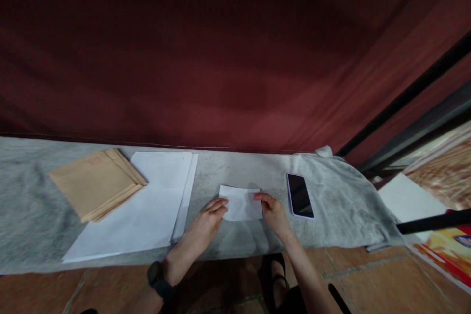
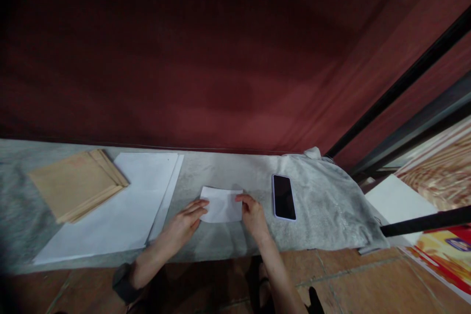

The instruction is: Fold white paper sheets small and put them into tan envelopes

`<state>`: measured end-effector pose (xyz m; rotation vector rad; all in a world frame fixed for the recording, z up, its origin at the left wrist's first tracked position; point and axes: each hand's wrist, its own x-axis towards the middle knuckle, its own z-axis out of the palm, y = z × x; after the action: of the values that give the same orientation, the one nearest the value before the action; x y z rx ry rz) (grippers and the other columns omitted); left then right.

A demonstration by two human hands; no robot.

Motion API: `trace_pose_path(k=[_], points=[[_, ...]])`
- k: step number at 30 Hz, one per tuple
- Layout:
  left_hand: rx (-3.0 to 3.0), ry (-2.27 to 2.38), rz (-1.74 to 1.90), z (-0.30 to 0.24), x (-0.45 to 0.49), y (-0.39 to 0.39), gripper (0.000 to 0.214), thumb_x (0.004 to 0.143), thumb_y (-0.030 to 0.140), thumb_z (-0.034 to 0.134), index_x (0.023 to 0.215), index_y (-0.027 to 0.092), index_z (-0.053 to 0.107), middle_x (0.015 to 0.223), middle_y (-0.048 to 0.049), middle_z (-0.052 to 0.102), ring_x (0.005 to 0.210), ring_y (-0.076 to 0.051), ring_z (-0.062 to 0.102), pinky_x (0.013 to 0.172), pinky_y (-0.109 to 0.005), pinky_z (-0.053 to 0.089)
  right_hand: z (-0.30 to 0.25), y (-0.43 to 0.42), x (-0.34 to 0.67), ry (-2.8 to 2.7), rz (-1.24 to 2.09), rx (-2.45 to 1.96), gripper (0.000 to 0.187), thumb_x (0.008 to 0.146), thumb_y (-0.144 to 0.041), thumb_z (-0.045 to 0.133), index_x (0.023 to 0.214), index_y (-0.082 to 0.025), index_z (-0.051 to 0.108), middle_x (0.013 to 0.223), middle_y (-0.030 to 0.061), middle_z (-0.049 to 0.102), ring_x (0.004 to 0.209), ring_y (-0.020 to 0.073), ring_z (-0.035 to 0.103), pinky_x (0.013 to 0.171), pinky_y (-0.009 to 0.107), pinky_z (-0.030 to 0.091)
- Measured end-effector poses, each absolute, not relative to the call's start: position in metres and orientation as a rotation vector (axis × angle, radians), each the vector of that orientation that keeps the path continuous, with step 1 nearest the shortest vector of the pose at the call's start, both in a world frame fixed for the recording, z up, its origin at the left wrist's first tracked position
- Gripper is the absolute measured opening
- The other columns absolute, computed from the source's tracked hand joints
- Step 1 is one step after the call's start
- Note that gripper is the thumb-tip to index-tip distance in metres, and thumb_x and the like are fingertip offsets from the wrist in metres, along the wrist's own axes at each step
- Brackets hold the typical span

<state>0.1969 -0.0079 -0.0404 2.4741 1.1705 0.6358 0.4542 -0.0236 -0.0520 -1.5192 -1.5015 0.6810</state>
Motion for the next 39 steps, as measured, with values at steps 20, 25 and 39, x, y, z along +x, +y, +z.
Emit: trace_pose_path(k=[20, 25, 39], points=[[2.342, 1.324, 0.663, -0.039, 0.206, -0.015, 0.040, 0.083, 0.003, 0.046, 0.107, 0.018, 0.074, 0.126, -0.0085, 0.072, 0.124, -0.020, 0.064, 0.110, -0.039, 0.050, -0.059, -0.026, 0.439, -1.709, 0.385, -1.601, 0.041, 0.085, -0.001, 0.046, 0.107, -0.021, 0.075, 0.122, 0.0091, 0.072, 0.113, 0.0213, 0.069, 0.103, 0.039, 0.055], [2.357, 1.313, 0.659, -0.040, 0.208, -0.018, 0.036, 0.082, 0.008, 0.049, 0.105, 0.019, 0.074, 0.127, -0.0088, 0.071, 0.124, -0.022, 0.063, 0.109, -0.040, 0.051, -0.061, -0.023, 0.440, -1.683, 0.337, -1.611, 0.040, 0.084, -0.001, 0.045, 0.104, -0.020, 0.075, 0.119, 0.0101, 0.072, 0.111, 0.0217, 0.069, 0.102, 0.039, 0.055], [2.592, 1.463, 0.506, -0.044, 0.225, -0.023, 0.035, 0.097, 0.021, 0.041, 0.117, 0.012, 0.069, 0.131, -0.0172, 0.067, 0.122, -0.029, 0.063, 0.110, -0.048, 0.046, -0.053, -0.021, 0.436, -1.680, 0.334, -1.654, 0.040, 0.084, 0.002, 0.044, 0.102, -0.018, 0.073, 0.115, 0.0105, 0.072, 0.108, 0.0206, 0.070, 0.100, 0.034, 0.054]])
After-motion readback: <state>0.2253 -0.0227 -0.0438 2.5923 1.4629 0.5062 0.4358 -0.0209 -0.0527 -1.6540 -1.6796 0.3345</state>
